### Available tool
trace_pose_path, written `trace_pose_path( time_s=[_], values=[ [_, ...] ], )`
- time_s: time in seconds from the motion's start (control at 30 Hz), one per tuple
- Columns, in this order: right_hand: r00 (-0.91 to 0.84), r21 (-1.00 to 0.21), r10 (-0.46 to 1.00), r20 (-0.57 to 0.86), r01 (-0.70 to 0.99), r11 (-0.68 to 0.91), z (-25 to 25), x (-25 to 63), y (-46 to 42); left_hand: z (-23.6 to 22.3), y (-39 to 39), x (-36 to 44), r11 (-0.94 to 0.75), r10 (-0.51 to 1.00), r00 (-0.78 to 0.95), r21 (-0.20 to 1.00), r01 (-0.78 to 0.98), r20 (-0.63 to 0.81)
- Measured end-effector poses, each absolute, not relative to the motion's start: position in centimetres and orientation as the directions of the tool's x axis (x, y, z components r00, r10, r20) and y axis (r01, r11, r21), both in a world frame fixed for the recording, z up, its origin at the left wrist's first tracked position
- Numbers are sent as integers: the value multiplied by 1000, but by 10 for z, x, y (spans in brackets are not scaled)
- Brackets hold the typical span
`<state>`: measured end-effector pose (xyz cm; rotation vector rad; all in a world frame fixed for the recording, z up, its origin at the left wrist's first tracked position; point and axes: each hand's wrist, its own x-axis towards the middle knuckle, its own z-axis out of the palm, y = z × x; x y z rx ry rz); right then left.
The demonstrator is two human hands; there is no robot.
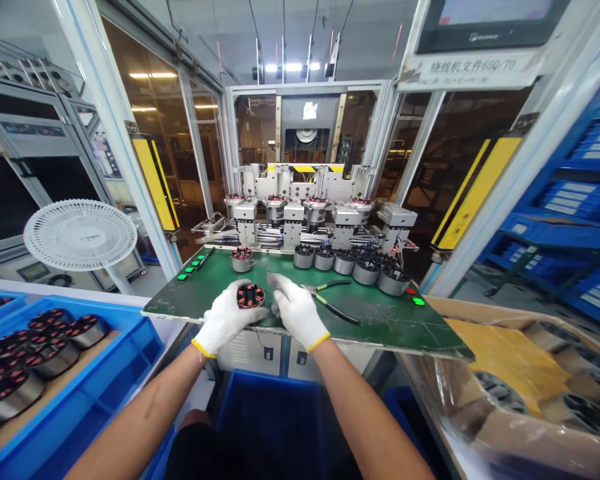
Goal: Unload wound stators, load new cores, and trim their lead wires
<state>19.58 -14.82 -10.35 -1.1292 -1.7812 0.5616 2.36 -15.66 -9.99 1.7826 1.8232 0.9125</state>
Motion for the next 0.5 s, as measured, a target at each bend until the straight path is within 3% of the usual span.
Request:
trace_pose_path(
  time_s=[0.13,0.33,0.4,0.5],
  values=[
    [-298,-569,793,531,568,594,-129,184,-117,-100,-148,22,-50,988,-65,681,731,143],
    [-295,-530,791,535,611,587,-135,191,-115,-99,-147,21,-28,992,-61,647,762,114],
    [-290,-524,803,521,633,569,-134,193,-112,-97,-147,21,-55,992,-35,665,745,121],
    [-307,-422,765,566,689,589,-133,191,-113,-98,-152,16,-124,984,-11,734,668,176]
  ],
)
